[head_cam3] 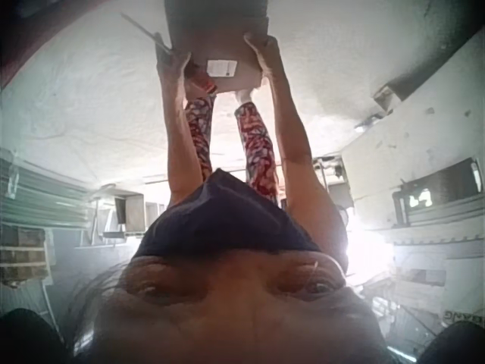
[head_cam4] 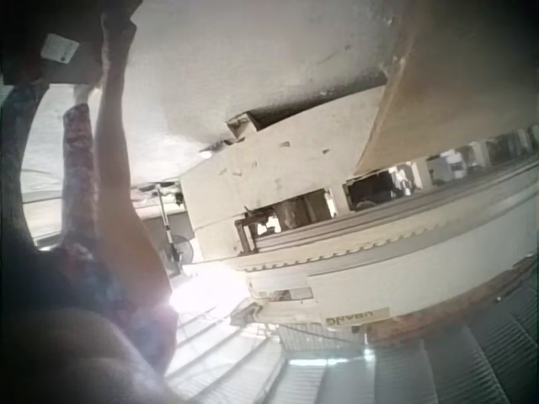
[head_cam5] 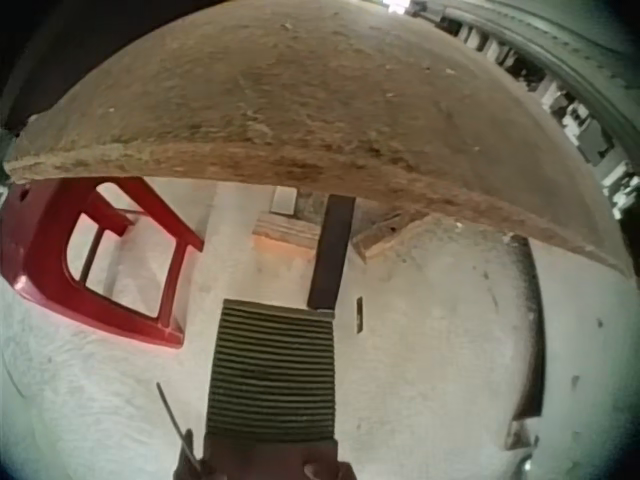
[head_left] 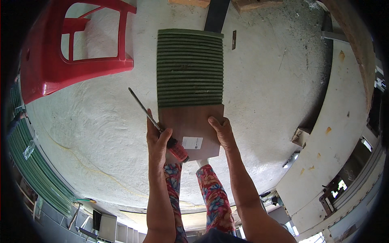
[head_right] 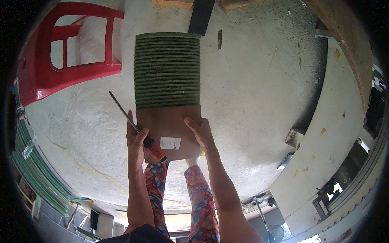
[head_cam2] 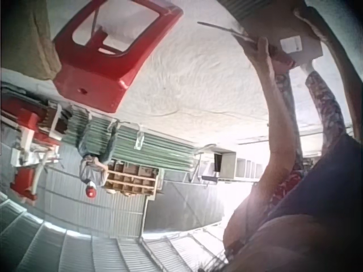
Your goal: Using a metal rod and a screwdriver to clean or scrape the grooves of a slatted green and brown panel.
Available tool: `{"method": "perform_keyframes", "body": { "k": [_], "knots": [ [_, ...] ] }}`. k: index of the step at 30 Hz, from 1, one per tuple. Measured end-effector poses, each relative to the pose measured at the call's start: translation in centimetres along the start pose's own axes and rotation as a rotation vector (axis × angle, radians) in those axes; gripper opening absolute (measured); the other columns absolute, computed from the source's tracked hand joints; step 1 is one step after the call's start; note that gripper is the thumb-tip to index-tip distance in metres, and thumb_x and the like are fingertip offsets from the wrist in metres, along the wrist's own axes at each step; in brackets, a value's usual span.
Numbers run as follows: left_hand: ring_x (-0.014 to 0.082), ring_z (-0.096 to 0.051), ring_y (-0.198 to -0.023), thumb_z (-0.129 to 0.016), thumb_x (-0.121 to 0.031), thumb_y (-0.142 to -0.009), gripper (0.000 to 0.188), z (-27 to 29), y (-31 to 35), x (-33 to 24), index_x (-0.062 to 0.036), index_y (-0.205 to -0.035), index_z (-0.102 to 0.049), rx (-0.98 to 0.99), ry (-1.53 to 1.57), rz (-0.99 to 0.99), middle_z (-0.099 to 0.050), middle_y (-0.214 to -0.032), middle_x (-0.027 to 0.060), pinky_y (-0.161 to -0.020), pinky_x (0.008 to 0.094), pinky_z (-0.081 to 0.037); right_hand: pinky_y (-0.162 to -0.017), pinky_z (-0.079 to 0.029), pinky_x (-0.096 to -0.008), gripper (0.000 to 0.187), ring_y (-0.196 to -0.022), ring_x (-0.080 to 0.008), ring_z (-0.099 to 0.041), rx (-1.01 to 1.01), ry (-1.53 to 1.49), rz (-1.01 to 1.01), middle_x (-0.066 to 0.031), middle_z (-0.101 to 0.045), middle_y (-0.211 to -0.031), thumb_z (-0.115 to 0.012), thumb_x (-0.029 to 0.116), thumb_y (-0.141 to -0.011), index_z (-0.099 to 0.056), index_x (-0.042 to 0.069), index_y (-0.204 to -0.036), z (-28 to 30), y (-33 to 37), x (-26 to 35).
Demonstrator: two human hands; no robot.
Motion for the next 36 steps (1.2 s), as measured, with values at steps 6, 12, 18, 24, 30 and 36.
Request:
{"method": "perform_keyframes", "body": {
  "k": [6,12,18,24,30,36],
  "knots": [
    [0.018,-0.057,-0.087,-0.07,-0.019,-0.068,0.05,0.8,-0.1,3.8,0.0078,-0.108,-0.053,0.103,-0.058,0.307,-0.06,-0.098,0.0117,-0.082,0.0328,-0.044,-0.077,-0.05,-0.0299,0.073,-0.088,-0.0135,-0.058,0.281,0.018,-0.089,-0.0108,-0.061,-0.098,-0.065,0.056,-0.078,-0.052,-0.008,-0.111,-1.9,-2.0,-1.1],
    [0.0141,-0.054,-0.08,-0.065,-0.012,-0.072,0.033,2.2,-1.6,3.3,0.0045,-0.099,-0.057,-0.039,-0.019,0.162,-0.059,-0.089,0.0062,-0.076,0.0283,-0.043,-0.049,-0.038,-0.0216,0.041,-0.051,-0.0045,-0.044,-0.058,0.007,0.013,0.0059,-0.047,-0.059,-0.054,0.042,-0.091,-0.062,0.003,-0.08,0.6,-7.1,1.1],
    [0.0118,-0.056,-0.081,-0.063,-0.008,-0.078,0.03,3.8,-1.3,-2.5,0.0038,-0.105,-0.058,-0.043,-0.133,-0.037,-0.063,-0.093,0.0067,-0.073,0.0266,-0.046,-0.043,-0.025,-0.0207,0.025,-0.046,-0.0023,-0.031,-0.113,-0.206,0.136,0.0074,-0.037,-0.054,-0.057,0.026,-0.089,-0.058,0.007,-0.072,-2.4,0.9,9.7],
    [0.0133,-0.058,-0.084,-0.062,-0.008,-0.081,0.033,1.2,1.4,-7.1,0.0043,-0.111,-0.056,0.028,0.027,0.026,-0.063,-0.097,0.0083,-0.075,0.0258,-0.047,-0.062,-0.04,-0.0216,0.016,-0.072,-0.0053,-0.049,0.573,-0.027,0.254,0.0009,-0.055,-0.077,-0.056,0.016,-0.092,-0.061,0.002,-0.087,-8.5,17.1,27.9],
    [0.0134,-0.057,-0.079,-0.063,-0.01,-0.08,0.03,2.2,4.0,-11.2,0.0028,-0.106,-0.057,0.089,-0.075,-0.037,-0.063,-0.092,0.0088,-0.071,0.0274,-0.047,-0.062,-0.042,-0.0202,0.013,-0.075,-0.0056,-0.054,0.484,0.235,0.701,-0.0009,-0.061,-0.085,-0.06,0.015,-0.088,-0.063,0.005,-0.096,-8.4,27.7,50.4],
    [0.0153,-0.054,-0.073,-0.064,-0.012,-0.079,0.024,3.7,3.7,-12.1,0.0015,-0.098,-0.058,0.074,-0.112,-0.103,-0.059,-0.083,0.0067,-0.066,0.0297,-0.046,-0.107,-0.03,-0.0352,0.05,-0.124,-0.0221,-0.046,-0.371,0.623,0.92,-0.0155,-0.051,-0.131,-0.05,0.039,-0.092,-0.049,0.008,-0.13,-6.7,22.5,65.8]
  ]
}}
Point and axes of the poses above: each hand's wrist, its own y-axis away from the middle knuckle, its own z-axis out of the back of the hand, x = y × z, the point moved 10 cm from there along -y, towards the middle knuckle
